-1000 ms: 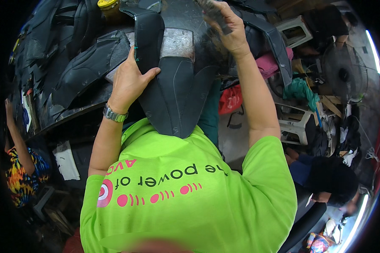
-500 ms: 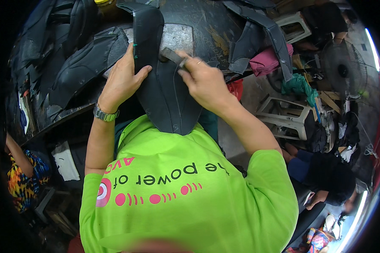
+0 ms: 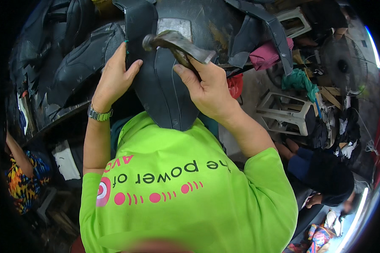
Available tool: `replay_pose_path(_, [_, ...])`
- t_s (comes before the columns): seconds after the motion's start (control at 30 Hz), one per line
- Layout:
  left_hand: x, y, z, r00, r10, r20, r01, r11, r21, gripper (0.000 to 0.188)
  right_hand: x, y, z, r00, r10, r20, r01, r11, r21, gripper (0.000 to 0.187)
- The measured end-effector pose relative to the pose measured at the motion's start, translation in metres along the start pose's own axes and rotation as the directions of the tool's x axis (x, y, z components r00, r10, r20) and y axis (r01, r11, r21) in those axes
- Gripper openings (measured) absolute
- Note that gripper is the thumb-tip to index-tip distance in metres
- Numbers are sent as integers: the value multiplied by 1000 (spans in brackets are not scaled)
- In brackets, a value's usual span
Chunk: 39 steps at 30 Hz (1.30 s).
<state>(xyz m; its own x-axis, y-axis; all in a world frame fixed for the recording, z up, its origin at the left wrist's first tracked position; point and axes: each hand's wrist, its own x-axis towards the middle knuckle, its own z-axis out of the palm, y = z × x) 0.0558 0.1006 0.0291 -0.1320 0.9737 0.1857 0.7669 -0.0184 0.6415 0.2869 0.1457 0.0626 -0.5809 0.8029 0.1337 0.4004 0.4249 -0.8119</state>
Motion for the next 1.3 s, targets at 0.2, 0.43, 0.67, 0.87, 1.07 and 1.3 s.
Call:
replay_pose_path(0.2, [-1, -8, -1, 997, -77, -29, 74, 992, -105, 68, -9, -7, -1, 999, 36, 28, -36, 999, -7, 28])
replay_pose_path(0.43, [6, -15, -3, 993, -99, -69, 89, 987, -131, 64, -9, -1, 7, 990, 57, 129, -38, 989, -142, 34])
replay_pose_path(0.67, [23, -30, -10, 982, -159, -98, 144, 978, -151, 47, -15, -13, -17, 987, -134, -87, 154, 942, 298, 41])
replay_pose_path(0.87, [18, -32, -7, 976, -149, -160, 115, 972, -204, 48, 7, -1, 9, 989, -67, 135, 92, 978, -187, 37])
replay_pose_path(1.07, [24, -39, -10, 983, -119, -138, 94, 980, -174, 41, 17, -5, 9, 979, -107, 172, 160, 930, -331, 41])
replay_pose_path(1.3, [36, -49, -13, 985, -117, -129, 96, 982, -161, 28, 22, 4, 14, 984, -179, 20, 180, 977, -113, 38])
